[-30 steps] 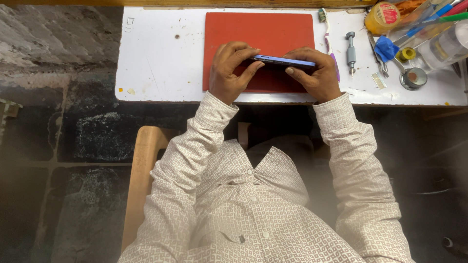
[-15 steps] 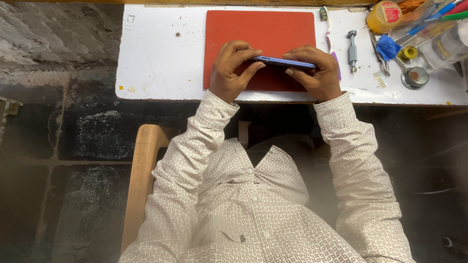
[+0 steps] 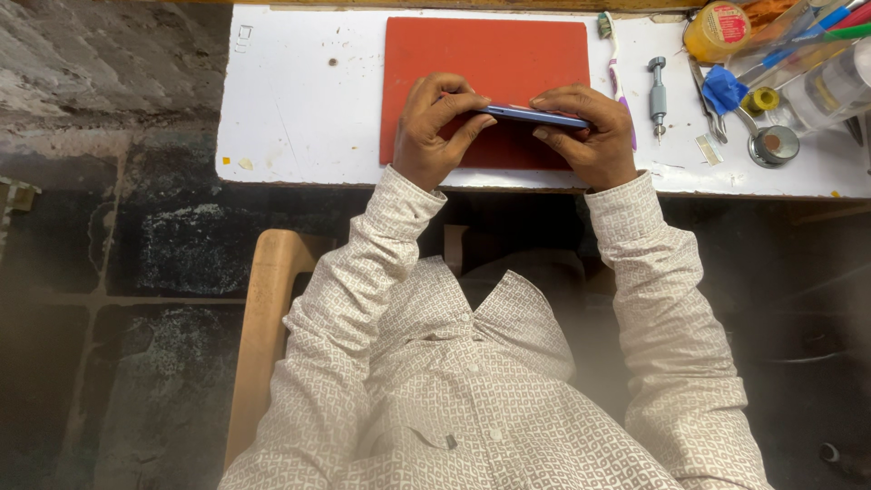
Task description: The person holds a disassembled smartphone back cover and scrubs its inner edges with a toothbrush. They then set the cover on the mat, pick up the phone body, pry along its edge by hand, and finally use a screwdriver on the phone body.
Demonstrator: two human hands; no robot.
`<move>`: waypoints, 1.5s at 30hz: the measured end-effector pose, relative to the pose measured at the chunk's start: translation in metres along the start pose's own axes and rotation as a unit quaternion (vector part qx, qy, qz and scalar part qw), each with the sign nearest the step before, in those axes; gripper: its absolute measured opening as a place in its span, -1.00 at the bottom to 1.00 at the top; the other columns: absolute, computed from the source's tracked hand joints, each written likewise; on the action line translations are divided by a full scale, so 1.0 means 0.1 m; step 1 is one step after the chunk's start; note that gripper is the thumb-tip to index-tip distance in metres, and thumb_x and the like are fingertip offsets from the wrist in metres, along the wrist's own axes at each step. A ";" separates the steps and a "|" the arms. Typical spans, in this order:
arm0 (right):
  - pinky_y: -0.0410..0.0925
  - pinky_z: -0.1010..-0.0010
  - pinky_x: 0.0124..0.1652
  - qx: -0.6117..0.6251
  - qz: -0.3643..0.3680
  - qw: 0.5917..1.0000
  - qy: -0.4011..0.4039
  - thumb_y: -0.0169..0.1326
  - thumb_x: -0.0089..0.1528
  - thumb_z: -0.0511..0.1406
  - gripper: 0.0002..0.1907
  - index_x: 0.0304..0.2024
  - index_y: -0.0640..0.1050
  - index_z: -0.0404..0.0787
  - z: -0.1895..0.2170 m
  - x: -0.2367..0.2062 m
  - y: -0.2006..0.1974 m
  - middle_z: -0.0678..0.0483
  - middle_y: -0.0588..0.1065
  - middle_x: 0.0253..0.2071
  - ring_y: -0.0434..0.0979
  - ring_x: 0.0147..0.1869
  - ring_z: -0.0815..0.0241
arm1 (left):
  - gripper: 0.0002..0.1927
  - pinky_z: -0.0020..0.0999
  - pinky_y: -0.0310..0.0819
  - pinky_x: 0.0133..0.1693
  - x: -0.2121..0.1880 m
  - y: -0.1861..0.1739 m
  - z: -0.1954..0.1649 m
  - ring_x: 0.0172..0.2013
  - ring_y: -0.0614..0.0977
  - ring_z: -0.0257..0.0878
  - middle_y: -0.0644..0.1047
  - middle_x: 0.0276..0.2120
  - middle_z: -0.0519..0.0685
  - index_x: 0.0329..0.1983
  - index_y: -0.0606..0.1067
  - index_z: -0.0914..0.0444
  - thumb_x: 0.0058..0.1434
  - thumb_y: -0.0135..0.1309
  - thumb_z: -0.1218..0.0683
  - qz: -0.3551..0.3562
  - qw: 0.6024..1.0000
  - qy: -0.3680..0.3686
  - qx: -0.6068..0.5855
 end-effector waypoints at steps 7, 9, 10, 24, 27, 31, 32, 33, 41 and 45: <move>0.55 0.43 0.02 0.017 0.004 0.999 0.035 0.26 0.35 -0.28 -0.72 0.06 0.61 -0.26 -0.07 -0.03 -0.01 -0.04 0.60 0.01 0.64 0.07 0.16 | -0.74 -0.40 0.69 -0.07 -0.01 0.03 0.07 -0.07 0.60 -0.26 0.53 -0.11 -0.11 -0.09 0.61 0.16 0.19 0.41 0.12 0.003 1.000 -0.016 -0.001; 0.52 0.42 0.02 0.035 0.005 0.998 0.047 0.19 0.40 -0.20 -0.70 0.08 0.61 -0.27 -0.09 -0.04 -0.02 -0.03 0.60 0.00 0.63 0.05 0.16 | -0.69 -0.39 0.72 -0.01 -0.01 0.04 0.11 -0.03 0.62 -0.25 0.52 -0.06 -0.08 -0.03 0.58 0.16 0.20 0.40 0.11 0.001 0.999 -0.030 -0.020; 0.51 0.40 0.04 0.044 0.006 0.998 0.042 0.15 0.44 -0.17 -0.68 0.09 0.61 -0.27 -0.09 -0.04 -0.02 -0.03 0.61 0.00 0.63 0.06 0.15 | -0.66 -0.38 0.72 0.01 -0.02 0.03 0.10 -0.02 0.62 -0.24 0.51 -0.04 -0.07 0.00 0.57 0.16 0.20 0.40 0.11 -0.002 1.000 -0.024 -0.017; 0.54 0.29 0.07 0.133 -0.005 0.987 0.092 -0.05 0.47 -0.02 -0.49 0.06 0.60 -0.36 -0.19 -0.05 -0.04 -0.11 0.61 -0.07 0.65 0.01 0.07 | -0.65 -0.33 0.74 0.06 -0.06 0.07 0.18 0.06 0.59 -0.18 0.44 0.08 -0.03 -0.04 0.49 0.15 0.23 0.41 0.06 -0.008 1.000 -0.006 0.003; 0.54 0.27 0.10 0.139 -0.005 0.987 0.084 -0.05 0.46 0.01 -0.45 0.05 0.60 -0.36 -0.17 -0.04 -0.04 -0.12 0.61 -0.06 0.66 0.03 0.05 | -0.58 -0.28 0.70 0.09 -0.04 0.06 0.16 0.06 0.59 -0.15 0.45 0.08 -0.02 0.05 0.48 0.16 0.22 0.41 0.03 -0.010 1.000 -0.004 0.011; 0.51 0.24 0.16 0.180 -0.003 0.981 0.078 -0.02 0.42 0.00 -0.46 0.03 0.59 -0.38 -0.16 -0.01 -0.03 -0.14 0.60 -0.03 0.64 0.09 0.03 | -0.51 -0.19 0.62 0.17 -0.02 0.05 0.16 0.10 0.59 -0.11 0.46 0.11 -0.01 0.11 0.44 0.15 0.22 0.41 0.00 -0.001 0.999 -0.025 0.021; 0.50 0.23 0.18 0.189 -0.003 0.979 0.075 -0.01 0.42 -0.01 -0.47 0.02 0.59 -0.39 -0.16 0.00 -0.02 -0.15 0.59 -0.02 0.63 0.11 0.02 | -0.51 -0.16 0.61 0.19 -0.02 0.05 0.17 0.13 0.58 -0.09 0.46 0.12 0.00 0.12 0.43 0.15 0.23 0.41 -0.01 0.003 0.999 -0.031 0.020; 0.50 0.23 0.19 0.188 -0.005 0.979 0.074 -0.01 0.41 -0.02 -0.48 0.01 0.59 -0.39 -0.16 0.00 -0.03 -0.15 0.59 -0.02 0.63 0.11 0.02 | -0.50 -0.14 0.59 0.21 -0.03 0.05 0.18 0.15 0.58 -0.06 0.46 0.13 0.00 0.14 0.42 0.15 0.24 0.40 -0.01 0.008 0.999 -0.038 0.018; 0.46 0.37 0.02 0.144 -0.040 0.986 0.069 0.04 0.40 -0.04 -0.50 -0.08 0.60 -0.41 -0.17 -0.02 -0.10 -0.08 0.57 -0.12 0.58 -0.05 0.14 | -0.53 -0.13 0.53 0.25 -0.05 0.05 0.21 0.19 0.55 -0.06 0.45 0.16 0.03 0.21 0.38 0.17 0.36 0.28 -0.02 0.001 0.999 -0.034 0.005; 0.38 0.46 -0.09 0.107 -0.054 0.989 0.086 0.02 0.41 -0.04 -0.50 -0.14 0.61 -0.41 -0.20 -0.03 -0.13 -0.01 0.55 -0.21 0.50 -0.16 0.23 | -0.63 -0.23 0.58 0.19 -0.09 0.07 0.37 0.12 0.58 -0.15 0.47 0.17 -0.02 0.26 0.38 0.16 0.48 0.09 -0.02 0.008 0.995 -0.097 -0.024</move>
Point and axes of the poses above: each hand's wrist, its own x-axis towards the middle knuckle, its own y-axis out of the palm, z = x × y, the point moved 9 cm from there along x, towards the middle knuckle
